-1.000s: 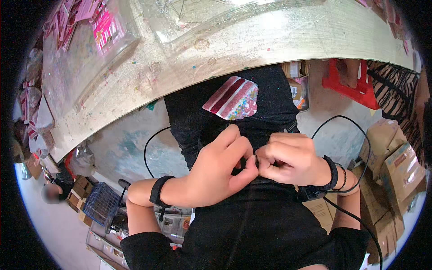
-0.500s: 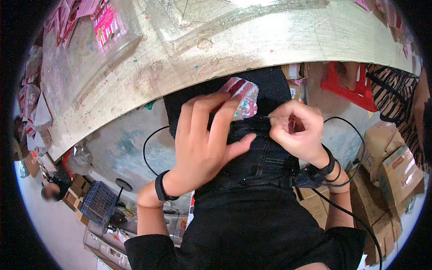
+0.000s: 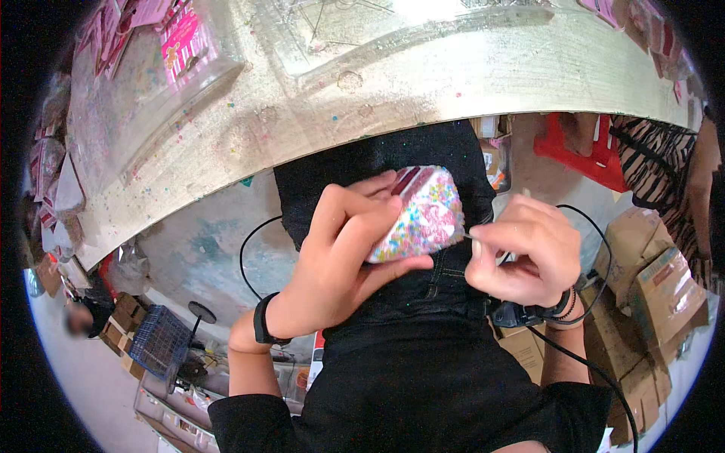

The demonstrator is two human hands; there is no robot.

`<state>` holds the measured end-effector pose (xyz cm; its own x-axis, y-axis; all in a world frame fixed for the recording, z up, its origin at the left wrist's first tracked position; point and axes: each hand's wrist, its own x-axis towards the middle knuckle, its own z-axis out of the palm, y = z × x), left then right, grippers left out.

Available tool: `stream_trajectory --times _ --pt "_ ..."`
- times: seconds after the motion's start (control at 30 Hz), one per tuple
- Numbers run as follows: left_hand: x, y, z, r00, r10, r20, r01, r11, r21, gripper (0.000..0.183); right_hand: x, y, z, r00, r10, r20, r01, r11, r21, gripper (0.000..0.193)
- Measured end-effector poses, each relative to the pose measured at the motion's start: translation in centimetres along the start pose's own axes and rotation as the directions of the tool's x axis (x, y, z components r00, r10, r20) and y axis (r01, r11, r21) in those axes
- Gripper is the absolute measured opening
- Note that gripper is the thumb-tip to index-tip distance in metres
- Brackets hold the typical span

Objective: Attaching labels and tags to toy cakes on a production line.

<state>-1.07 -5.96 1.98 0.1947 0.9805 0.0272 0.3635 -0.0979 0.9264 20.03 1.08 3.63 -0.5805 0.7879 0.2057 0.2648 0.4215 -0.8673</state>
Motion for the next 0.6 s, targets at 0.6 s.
stream_trajectory --times 0.6 --pt "-0.2 1.4 -0.5 0.992 0.094 -0.086 -0.088 0.993 0.074 0.067 1.3 -1.3 -0.7 0.993 -0.062 0.096 0.052 0.993 0.103 0.013"
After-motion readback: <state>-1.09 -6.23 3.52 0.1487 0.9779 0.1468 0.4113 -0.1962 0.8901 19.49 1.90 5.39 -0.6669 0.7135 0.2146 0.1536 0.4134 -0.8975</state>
